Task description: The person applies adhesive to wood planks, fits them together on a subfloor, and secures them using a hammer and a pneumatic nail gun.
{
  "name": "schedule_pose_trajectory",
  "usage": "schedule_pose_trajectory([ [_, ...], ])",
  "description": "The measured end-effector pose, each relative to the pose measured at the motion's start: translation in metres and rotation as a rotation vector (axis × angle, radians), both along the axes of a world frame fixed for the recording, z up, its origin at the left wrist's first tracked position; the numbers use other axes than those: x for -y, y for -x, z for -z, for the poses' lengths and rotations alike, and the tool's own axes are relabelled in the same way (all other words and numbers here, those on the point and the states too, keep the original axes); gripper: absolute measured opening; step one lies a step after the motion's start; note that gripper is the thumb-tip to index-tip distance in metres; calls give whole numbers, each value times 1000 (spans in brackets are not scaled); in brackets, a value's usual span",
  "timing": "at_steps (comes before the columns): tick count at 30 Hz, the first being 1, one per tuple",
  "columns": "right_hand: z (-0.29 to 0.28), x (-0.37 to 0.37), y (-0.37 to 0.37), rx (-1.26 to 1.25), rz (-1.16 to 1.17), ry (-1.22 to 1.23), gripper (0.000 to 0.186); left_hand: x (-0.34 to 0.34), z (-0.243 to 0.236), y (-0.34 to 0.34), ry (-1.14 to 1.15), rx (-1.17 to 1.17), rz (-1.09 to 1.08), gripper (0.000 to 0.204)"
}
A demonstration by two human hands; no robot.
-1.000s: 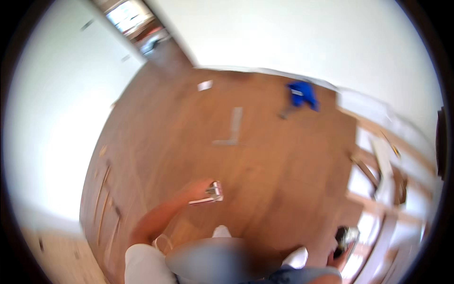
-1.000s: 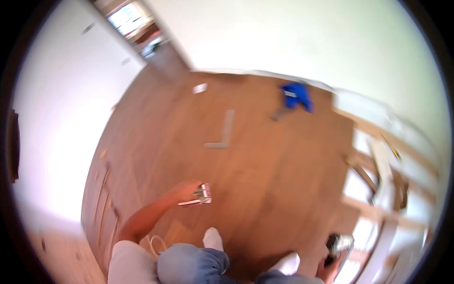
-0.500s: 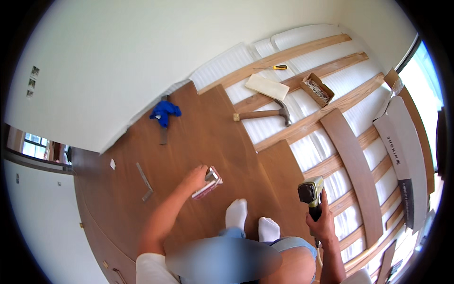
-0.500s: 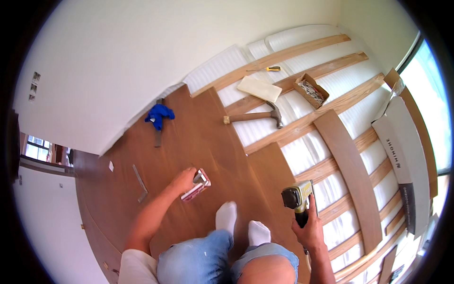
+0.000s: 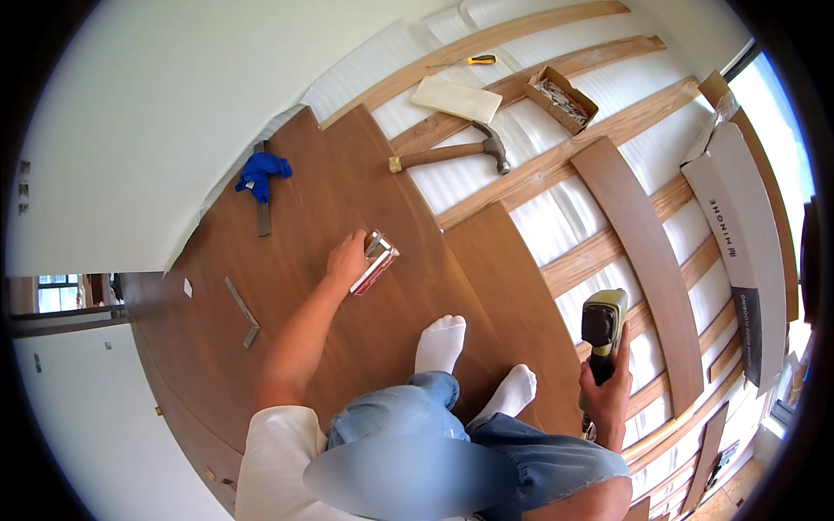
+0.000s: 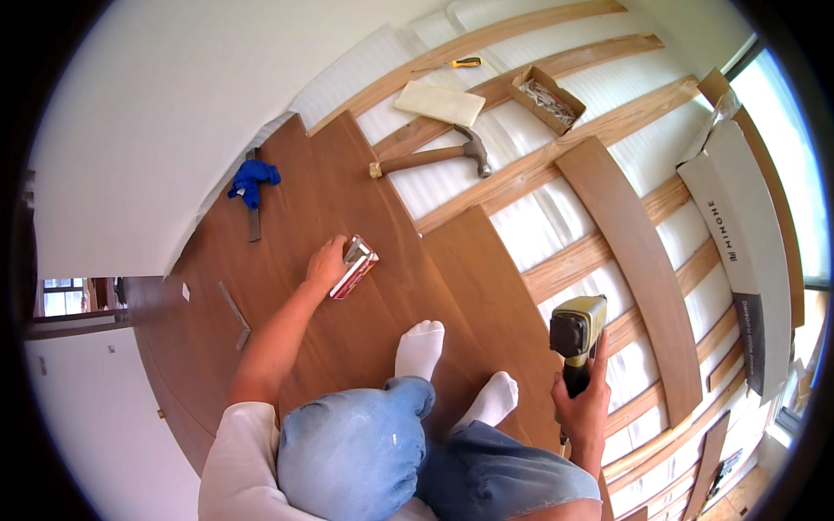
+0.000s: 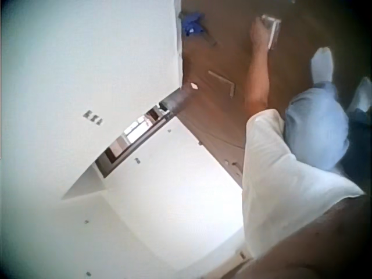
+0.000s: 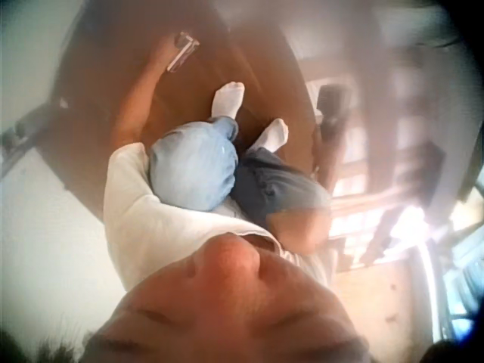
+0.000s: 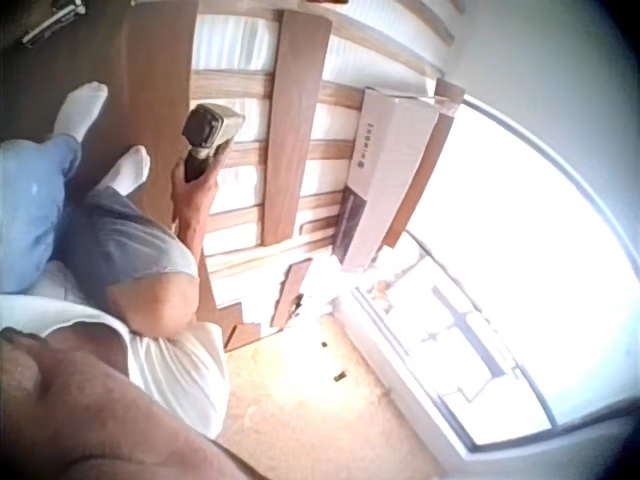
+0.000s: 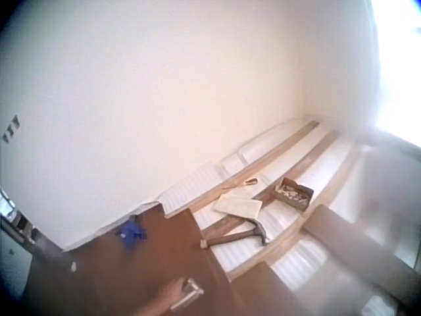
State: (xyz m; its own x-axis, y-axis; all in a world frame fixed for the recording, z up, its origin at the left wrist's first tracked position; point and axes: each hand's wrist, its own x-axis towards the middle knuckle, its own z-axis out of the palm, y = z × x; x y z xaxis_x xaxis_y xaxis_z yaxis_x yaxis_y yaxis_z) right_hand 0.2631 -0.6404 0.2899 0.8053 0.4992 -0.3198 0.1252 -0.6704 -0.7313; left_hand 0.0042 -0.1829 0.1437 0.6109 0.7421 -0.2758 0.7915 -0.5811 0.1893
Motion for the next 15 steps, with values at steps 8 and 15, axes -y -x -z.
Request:
schedule_pose_trajectory([
  [8,8,46,13,-264,257,-90,96,-4,29,25,-83,404,28,16],
  [15,-6,53,-7,-308,487,-445,60,-8,-15,-19,110,456,-130,6],
])
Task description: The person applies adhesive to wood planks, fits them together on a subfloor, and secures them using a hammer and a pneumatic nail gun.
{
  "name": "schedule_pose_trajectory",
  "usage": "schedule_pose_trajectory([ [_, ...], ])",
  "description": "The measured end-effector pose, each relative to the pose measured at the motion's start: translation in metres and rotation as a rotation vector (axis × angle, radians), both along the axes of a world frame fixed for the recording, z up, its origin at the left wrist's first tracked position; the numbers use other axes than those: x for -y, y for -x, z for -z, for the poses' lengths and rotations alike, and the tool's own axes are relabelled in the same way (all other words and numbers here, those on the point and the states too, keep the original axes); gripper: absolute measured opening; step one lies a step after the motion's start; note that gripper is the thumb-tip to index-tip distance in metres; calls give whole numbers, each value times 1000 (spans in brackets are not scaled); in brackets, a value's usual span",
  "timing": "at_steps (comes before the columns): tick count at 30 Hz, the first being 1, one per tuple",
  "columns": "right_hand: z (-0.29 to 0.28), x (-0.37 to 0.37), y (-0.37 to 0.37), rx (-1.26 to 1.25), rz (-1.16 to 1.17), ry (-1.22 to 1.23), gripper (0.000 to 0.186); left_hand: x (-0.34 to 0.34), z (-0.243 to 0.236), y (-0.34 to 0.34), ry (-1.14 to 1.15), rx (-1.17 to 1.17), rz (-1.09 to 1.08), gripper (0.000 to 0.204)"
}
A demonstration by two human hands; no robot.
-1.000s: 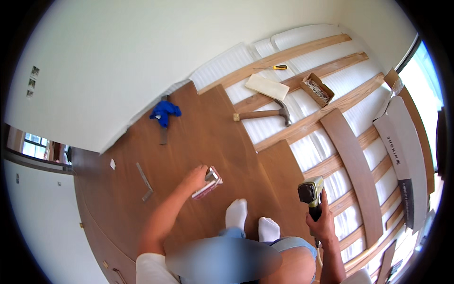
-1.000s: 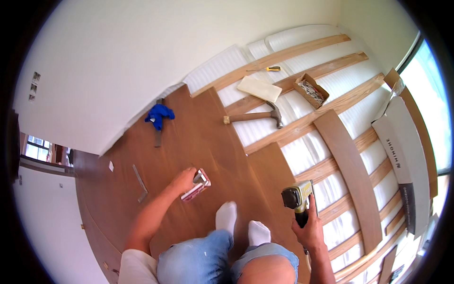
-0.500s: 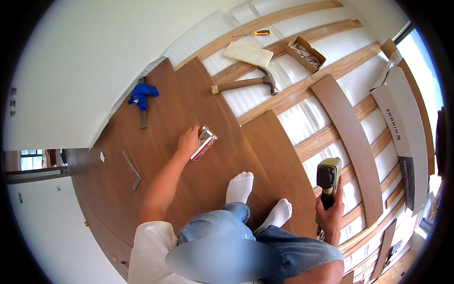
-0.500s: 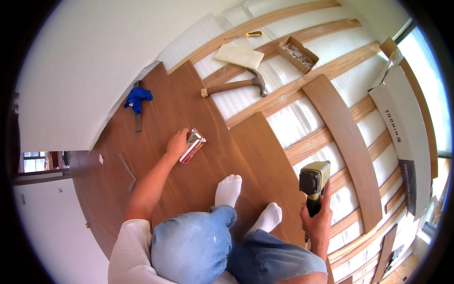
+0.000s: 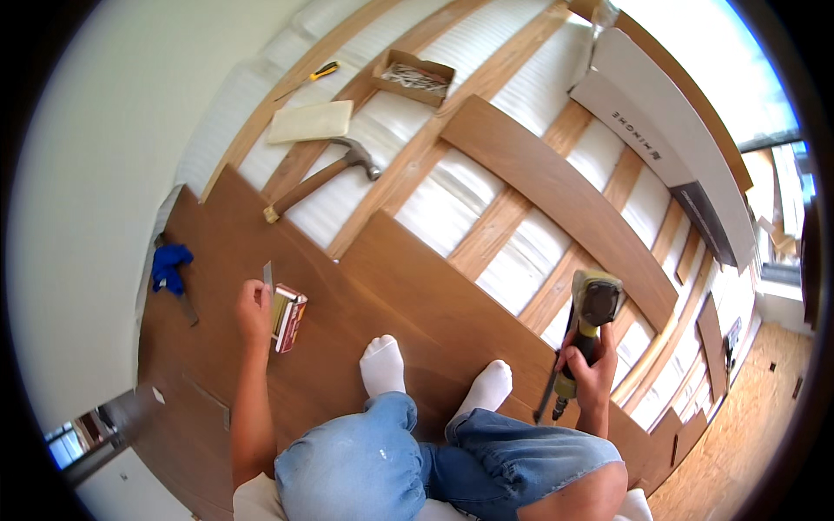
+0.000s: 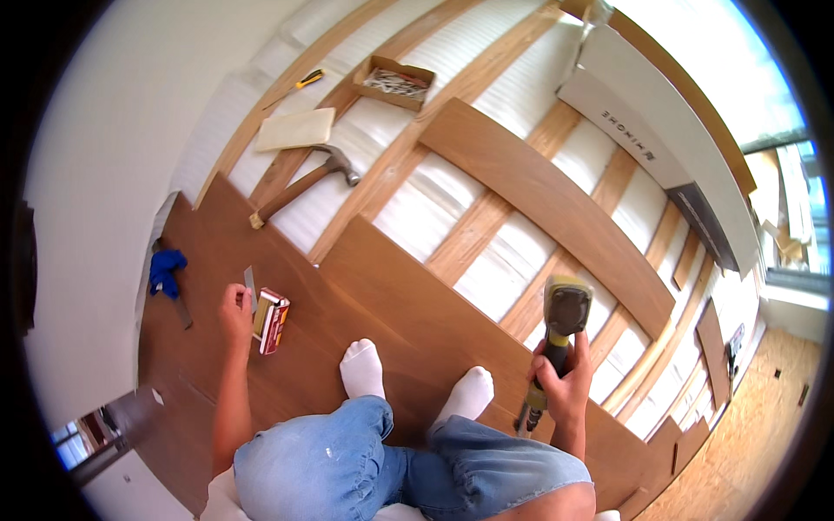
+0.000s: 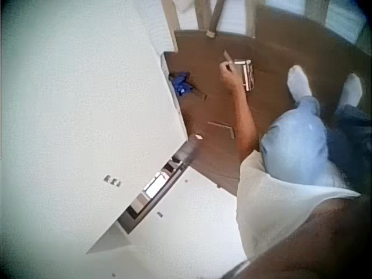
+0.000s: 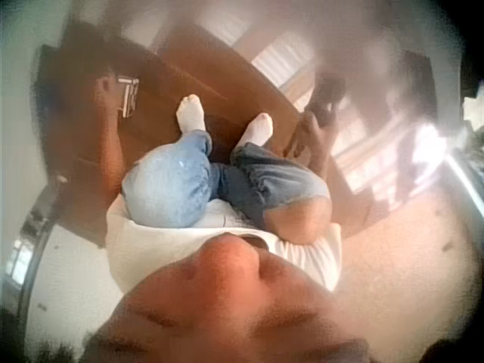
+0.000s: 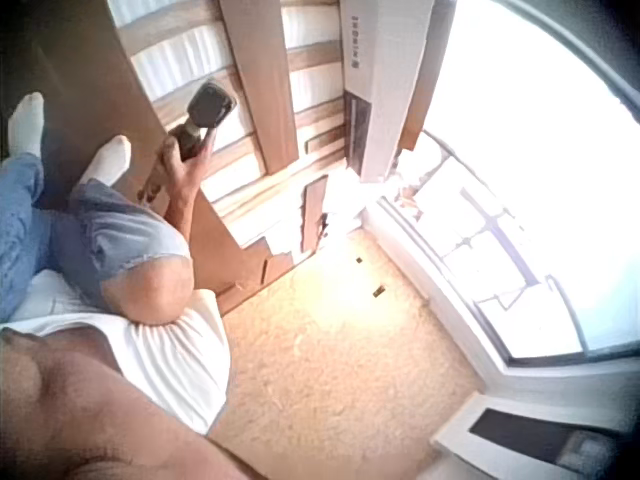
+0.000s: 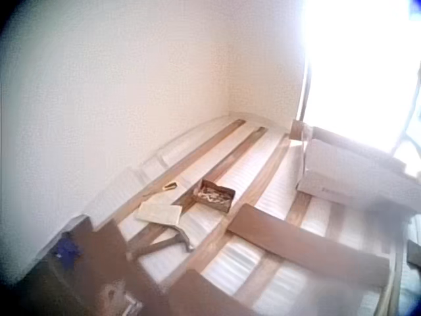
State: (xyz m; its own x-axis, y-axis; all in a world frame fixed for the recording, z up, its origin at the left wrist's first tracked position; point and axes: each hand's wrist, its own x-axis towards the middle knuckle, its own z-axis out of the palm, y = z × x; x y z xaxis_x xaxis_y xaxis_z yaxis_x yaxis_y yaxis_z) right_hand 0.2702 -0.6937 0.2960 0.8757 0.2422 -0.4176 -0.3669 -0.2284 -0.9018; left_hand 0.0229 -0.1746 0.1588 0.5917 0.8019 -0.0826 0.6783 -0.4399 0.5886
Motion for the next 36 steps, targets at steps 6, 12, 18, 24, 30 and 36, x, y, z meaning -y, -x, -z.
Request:
schedule_pose_trajectory([
  [6,2,-1,-30,-92,219,-324,40,44,-7,-117,592,425,194,25],
  [12,28,-25,-39,-261,355,-705,22,175,-14,-217,871,391,756,33],
  [18,60,-7,-5,-334,461,-697,25,270,-41,-257,796,384,950,14],
  [24,48,-37,-6,-362,289,-751,19,283,-27,-266,814,163,693,12],
  [30,55,-25,10,-392,376,-660,25,303,-16,-259,495,100,746,23],
  [36,47,-52,3,-355,327,-679,25,291,-28,-254,148,99,791,21],
])
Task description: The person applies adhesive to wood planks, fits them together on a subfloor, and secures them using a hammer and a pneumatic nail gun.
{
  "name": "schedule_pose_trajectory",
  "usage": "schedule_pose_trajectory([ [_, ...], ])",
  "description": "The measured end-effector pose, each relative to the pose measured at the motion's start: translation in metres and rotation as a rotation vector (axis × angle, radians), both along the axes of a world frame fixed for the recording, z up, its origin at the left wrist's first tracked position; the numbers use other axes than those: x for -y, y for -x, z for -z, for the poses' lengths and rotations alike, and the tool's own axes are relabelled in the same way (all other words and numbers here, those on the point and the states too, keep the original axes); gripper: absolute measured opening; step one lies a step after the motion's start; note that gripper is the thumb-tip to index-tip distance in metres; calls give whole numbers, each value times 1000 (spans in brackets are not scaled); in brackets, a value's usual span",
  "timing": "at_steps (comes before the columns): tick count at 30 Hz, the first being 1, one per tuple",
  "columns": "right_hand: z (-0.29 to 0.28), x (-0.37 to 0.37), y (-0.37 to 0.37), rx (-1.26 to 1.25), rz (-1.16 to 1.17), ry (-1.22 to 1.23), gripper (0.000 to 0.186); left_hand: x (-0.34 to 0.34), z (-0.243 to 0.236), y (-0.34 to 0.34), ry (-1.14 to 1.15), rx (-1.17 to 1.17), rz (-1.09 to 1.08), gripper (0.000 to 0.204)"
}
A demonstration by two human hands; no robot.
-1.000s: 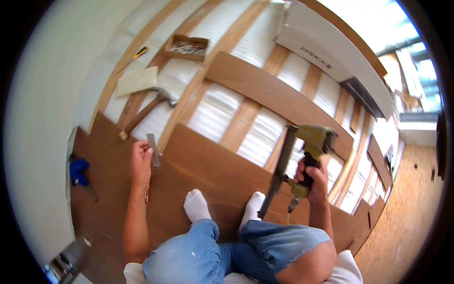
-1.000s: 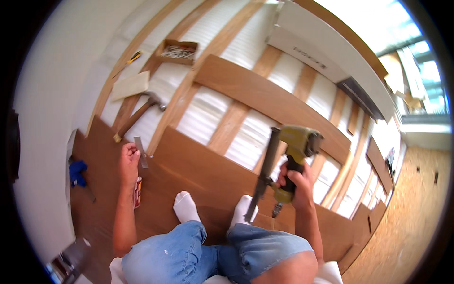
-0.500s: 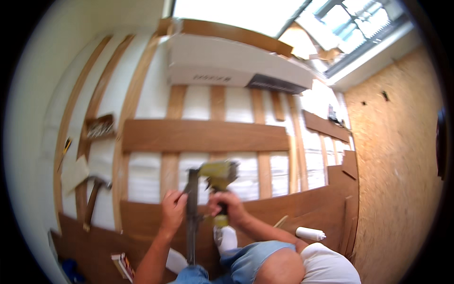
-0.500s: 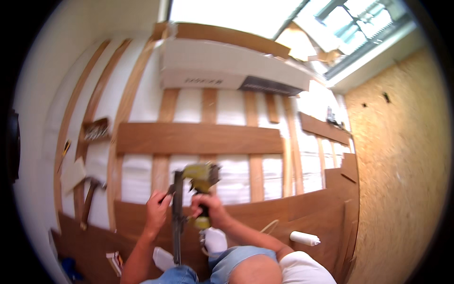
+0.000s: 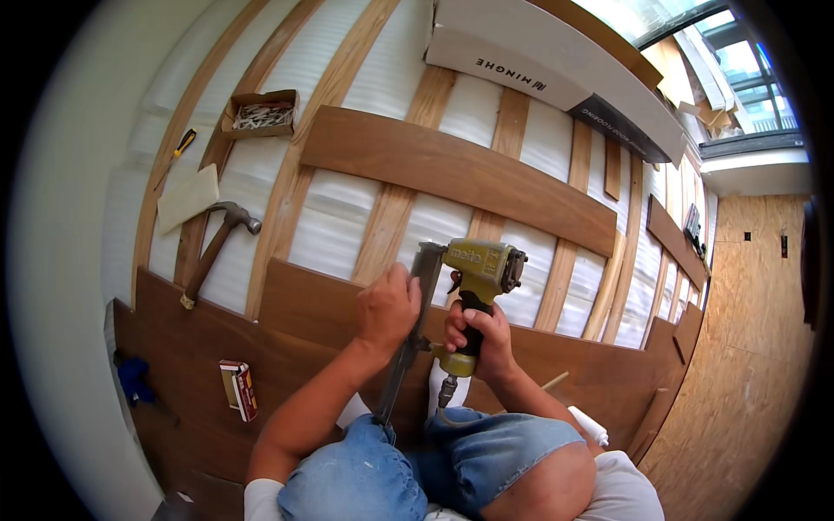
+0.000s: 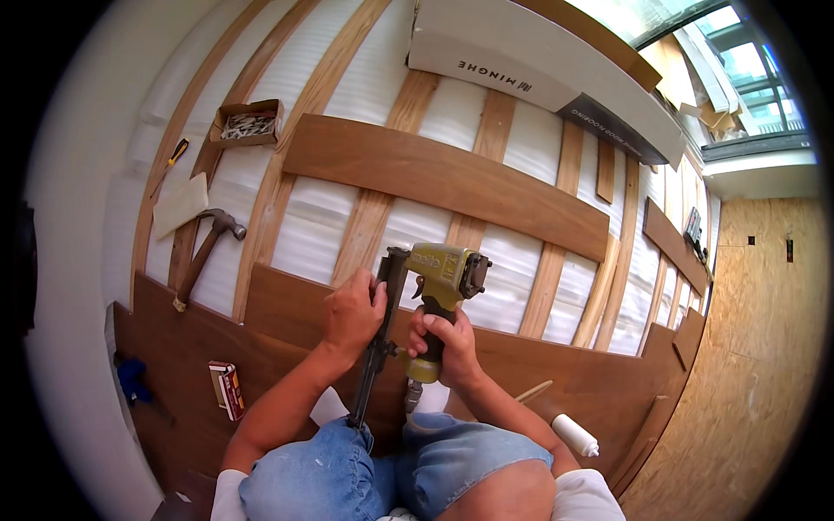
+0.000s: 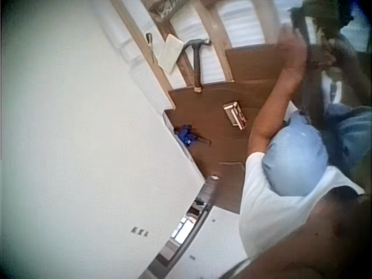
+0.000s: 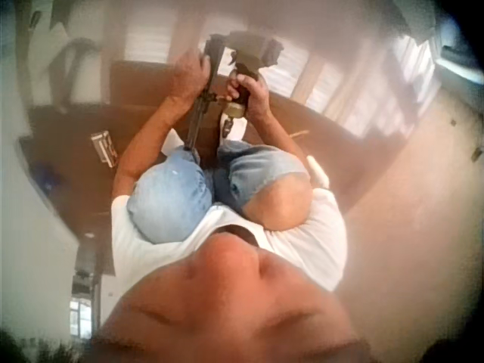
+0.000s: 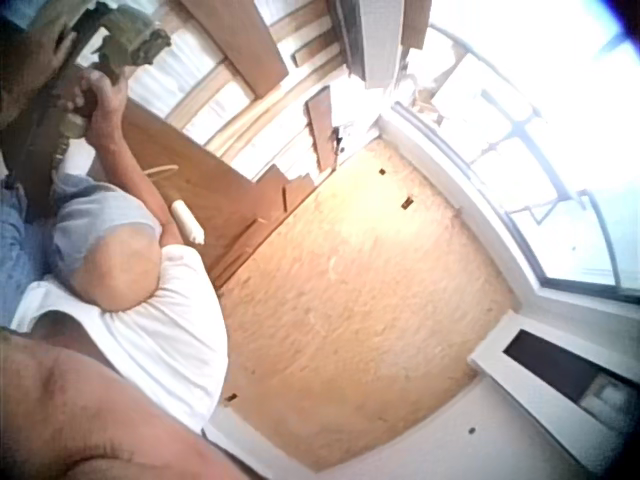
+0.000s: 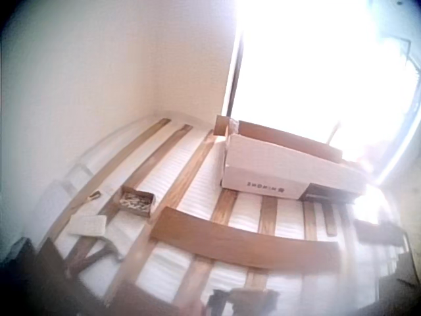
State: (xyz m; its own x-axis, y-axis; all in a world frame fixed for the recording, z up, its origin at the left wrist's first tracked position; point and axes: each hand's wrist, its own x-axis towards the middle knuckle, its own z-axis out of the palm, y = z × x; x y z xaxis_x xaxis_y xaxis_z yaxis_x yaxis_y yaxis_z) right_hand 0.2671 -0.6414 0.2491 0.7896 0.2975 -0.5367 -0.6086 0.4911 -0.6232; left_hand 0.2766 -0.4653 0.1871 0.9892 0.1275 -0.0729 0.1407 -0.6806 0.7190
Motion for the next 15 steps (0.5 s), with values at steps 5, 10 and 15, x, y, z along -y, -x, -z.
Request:
schedule_pose_trajectory([
  [5,7,9,2,11,-44,-29,26,11,-3,5,-173,171,110,19],
  [10,1,11,1,-19,-31,-89,42,23,16,18,290,7,-157,25],
  [15,4,10,3,-64,-22,-141,61,14,44,16,704,-302,-152,35],
])
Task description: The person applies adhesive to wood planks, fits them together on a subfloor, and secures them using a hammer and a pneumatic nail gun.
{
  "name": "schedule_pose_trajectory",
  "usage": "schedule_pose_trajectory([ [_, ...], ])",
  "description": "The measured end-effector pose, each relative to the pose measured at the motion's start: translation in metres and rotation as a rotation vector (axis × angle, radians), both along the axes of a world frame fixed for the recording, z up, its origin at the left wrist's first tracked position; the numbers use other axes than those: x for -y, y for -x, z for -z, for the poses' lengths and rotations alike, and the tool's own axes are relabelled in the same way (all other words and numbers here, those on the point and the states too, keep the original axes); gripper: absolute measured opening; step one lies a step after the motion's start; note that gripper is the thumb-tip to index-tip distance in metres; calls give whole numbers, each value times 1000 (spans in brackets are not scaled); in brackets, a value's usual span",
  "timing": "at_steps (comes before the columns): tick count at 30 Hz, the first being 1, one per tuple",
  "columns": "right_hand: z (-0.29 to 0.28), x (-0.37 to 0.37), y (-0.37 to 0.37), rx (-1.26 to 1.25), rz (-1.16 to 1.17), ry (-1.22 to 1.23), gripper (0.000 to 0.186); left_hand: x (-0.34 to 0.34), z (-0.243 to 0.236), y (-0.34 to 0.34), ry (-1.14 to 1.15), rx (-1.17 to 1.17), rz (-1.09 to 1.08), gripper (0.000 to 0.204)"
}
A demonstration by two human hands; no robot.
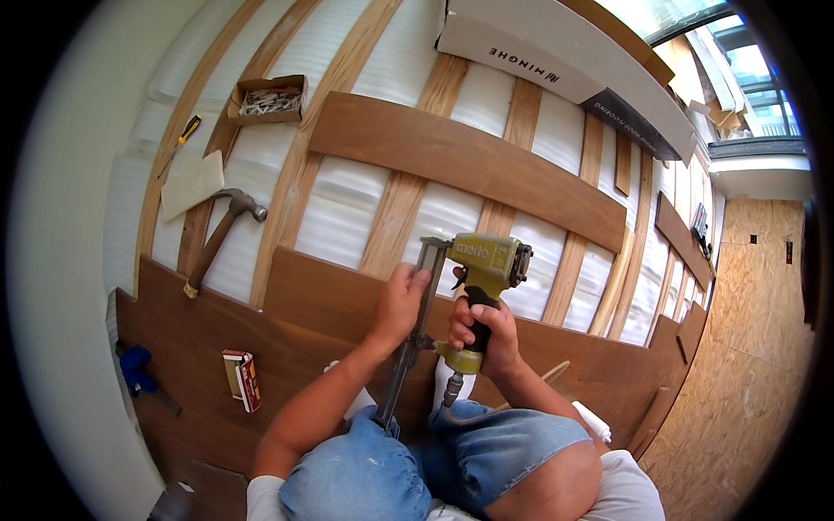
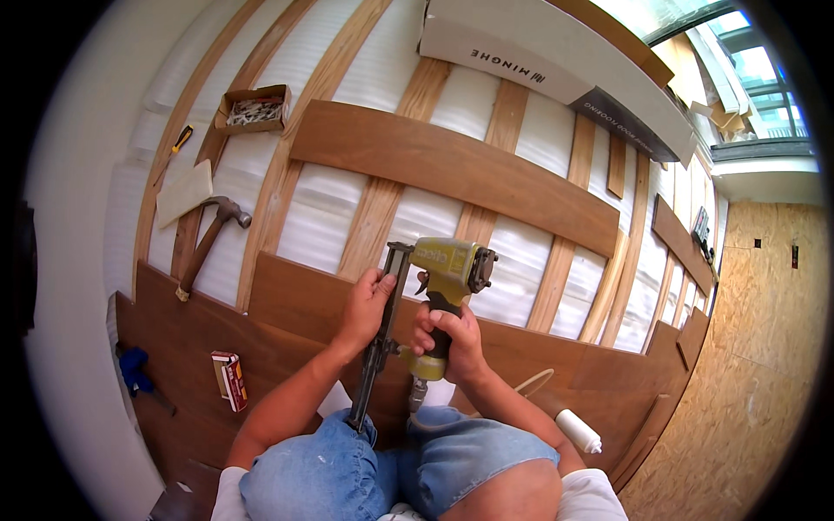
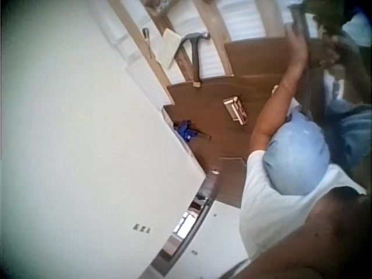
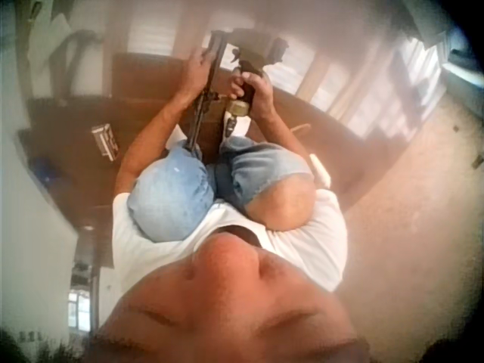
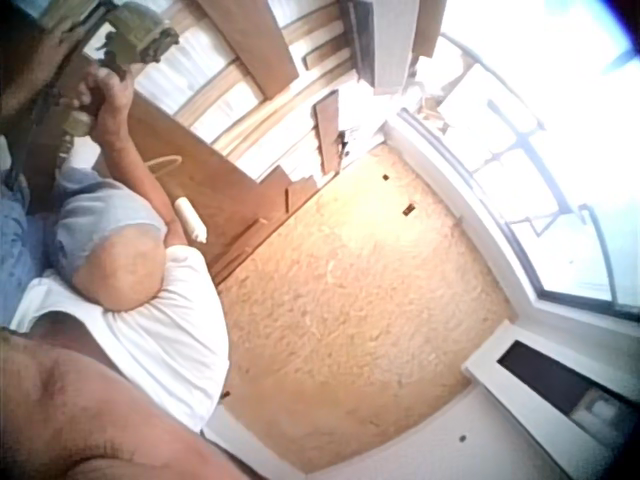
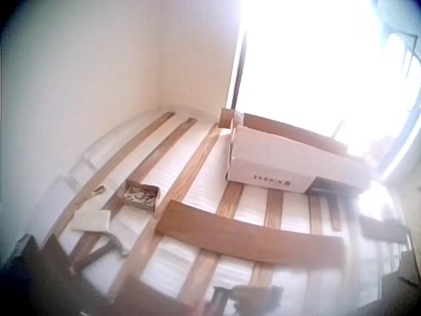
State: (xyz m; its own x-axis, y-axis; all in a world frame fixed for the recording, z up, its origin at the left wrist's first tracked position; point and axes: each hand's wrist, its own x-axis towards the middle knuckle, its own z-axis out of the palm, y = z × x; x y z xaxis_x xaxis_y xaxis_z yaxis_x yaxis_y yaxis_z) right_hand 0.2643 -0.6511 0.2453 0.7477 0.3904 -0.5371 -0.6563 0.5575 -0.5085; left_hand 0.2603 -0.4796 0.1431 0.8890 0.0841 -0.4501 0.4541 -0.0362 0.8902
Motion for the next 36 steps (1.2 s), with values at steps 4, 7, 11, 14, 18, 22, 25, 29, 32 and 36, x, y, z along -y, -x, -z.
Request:
schedule_pose_trajectory([
  [4,13,9,0,-73,129,-31,52,-11,6,7,80,-53,37,35],
  [7,18,31,-14,-83,255,-75,24,-44,-5,24,367,-49,113,35],
  [11,4,50,-31,72,465,-118,59,-64,-36,61,456,-29,-32,39],
  [14,5,47,-29,23,480,-197,53,-47,-35,63,406,121,-362,40],
  [18,-8,6,-14,-85,295,-187,58,-6,-54,13,442,262,-580,45],
  [22,-14,3,-26,-119,273,-112,58,1,-34,6,451,282,-512,47],
  [25,-17,23,-36,-83,205,95,56,5,-25,14,365,287,-329,35],
  [29,-21,77,-65,-87,-95,471,38,-30,10,75,-31,284,93,14],
  [32,-9,107,-70,-180,-282,540,34,-59,33,147,-276,415,427,17],
  [36,13,128,-47,-354,-321,465,28,-78,28,202,-325,589,816,18],
])
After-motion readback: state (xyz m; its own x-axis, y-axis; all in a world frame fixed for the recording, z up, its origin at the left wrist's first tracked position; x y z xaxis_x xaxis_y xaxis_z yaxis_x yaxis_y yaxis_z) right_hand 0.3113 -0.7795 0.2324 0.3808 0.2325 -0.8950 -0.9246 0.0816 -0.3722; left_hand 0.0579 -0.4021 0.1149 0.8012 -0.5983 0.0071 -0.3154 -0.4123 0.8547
